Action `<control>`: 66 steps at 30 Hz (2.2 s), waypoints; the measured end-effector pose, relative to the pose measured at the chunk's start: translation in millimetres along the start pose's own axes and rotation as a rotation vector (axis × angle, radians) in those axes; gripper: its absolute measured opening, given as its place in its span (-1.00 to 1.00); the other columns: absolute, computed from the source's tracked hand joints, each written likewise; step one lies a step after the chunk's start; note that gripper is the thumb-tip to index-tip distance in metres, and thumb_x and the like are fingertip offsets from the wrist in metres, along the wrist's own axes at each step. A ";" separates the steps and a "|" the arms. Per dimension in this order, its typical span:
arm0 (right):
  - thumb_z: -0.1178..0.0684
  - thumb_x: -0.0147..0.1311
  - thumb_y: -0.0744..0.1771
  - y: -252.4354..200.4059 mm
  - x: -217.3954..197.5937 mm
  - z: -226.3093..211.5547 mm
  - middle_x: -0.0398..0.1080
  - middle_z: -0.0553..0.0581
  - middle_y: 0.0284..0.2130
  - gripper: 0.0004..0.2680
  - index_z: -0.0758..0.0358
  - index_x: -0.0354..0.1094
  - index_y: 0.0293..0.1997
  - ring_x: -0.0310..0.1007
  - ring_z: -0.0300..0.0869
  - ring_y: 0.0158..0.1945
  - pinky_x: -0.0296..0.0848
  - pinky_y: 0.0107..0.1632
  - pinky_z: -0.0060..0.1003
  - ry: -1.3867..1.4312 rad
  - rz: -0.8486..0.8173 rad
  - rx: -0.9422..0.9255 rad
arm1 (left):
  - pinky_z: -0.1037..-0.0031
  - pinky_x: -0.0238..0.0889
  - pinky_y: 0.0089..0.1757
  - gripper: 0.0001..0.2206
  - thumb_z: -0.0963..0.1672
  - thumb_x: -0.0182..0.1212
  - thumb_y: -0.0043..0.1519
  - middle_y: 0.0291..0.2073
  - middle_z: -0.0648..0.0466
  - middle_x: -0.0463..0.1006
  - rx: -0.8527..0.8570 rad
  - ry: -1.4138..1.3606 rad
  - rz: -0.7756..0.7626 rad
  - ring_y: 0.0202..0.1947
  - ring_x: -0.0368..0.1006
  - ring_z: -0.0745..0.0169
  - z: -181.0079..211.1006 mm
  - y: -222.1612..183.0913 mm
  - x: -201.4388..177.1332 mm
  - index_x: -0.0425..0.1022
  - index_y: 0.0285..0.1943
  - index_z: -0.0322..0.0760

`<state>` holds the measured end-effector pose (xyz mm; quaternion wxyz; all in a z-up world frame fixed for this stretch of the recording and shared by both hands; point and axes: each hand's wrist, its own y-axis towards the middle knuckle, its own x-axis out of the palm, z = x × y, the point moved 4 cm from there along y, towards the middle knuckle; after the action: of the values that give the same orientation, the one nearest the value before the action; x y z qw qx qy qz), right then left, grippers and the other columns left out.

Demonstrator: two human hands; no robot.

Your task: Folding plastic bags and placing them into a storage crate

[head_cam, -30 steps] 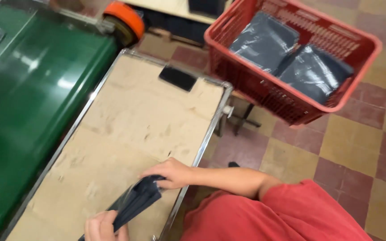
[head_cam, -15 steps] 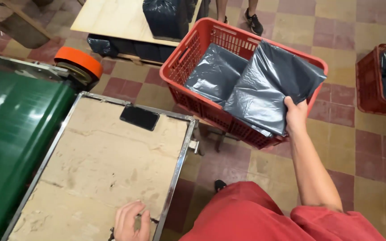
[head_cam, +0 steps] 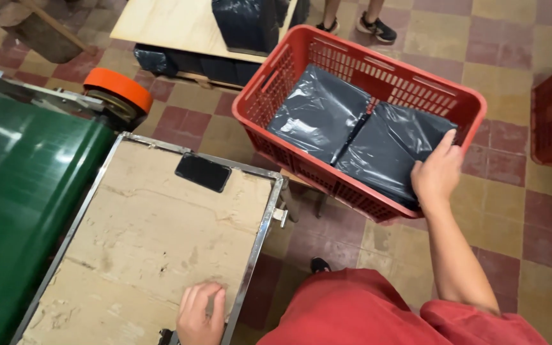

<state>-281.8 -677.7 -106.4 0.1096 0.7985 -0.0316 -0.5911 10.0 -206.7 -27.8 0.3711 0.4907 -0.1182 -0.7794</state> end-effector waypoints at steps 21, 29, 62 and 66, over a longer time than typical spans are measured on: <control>0.06 0.11 0.20 -227.6 15.6 -282.4 0.53 0.22 -0.05 -0.74 0.25 0.53 -0.07 0.44 0.14 0.06 0.32 0.14 0.03 0.377 -0.336 -1.067 | 0.46 0.32 -0.16 -0.94 -0.13 0.17 0.29 -0.32 0.19 0.58 -0.349 0.214 0.193 -0.28 0.47 0.18 -87.9 -244.0 -148.9 0.54 -0.17 -0.13; -0.24 0.11 0.31 -461.8 155.9 -386.2 0.20 0.24 0.31 -0.54 0.13 0.23 0.31 0.06 0.19 0.41 0.11 0.32 0.21 0.396 -0.505 -1.341 | 0.40 0.32 -0.08 -0.93 -0.12 0.23 0.23 -0.27 0.18 0.63 -0.653 0.226 0.223 -0.23 0.51 0.17 -121.7 -362.7 -208.8 0.59 -0.17 -0.12; -0.35 -0.15 0.39 -509.2 192.8 -373.2 0.21 0.03 0.38 -0.56 -0.13 0.20 0.43 0.03 -0.09 0.55 -0.07 0.54 0.02 0.135 -0.214 -1.280 | 0.26 0.39 -0.29 -0.96 -0.15 0.31 0.15 -0.57 0.08 0.49 -0.843 0.401 0.530 -0.43 0.49 0.01 -242.9 -456.2 -176.4 0.54 -0.32 -0.07; -0.36 -0.16 0.39 -509.8 193.6 -373.2 0.20 0.02 0.39 -0.56 -0.14 0.19 0.43 0.02 -0.09 0.55 -0.08 0.54 0.02 0.129 -0.220 -1.283 | 0.25 0.37 -0.31 -0.95 -0.15 0.30 0.15 -0.59 0.07 0.46 -0.831 0.408 0.522 -0.46 0.46 0.00 -240.7 -454.3 -177.8 0.53 -0.34 -0.08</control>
<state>90.6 -164.7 -292.7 0.5048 0.6071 0.4158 -0.4514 48.3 276.6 -274.6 0.7314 0.3982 0.1572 -0.5309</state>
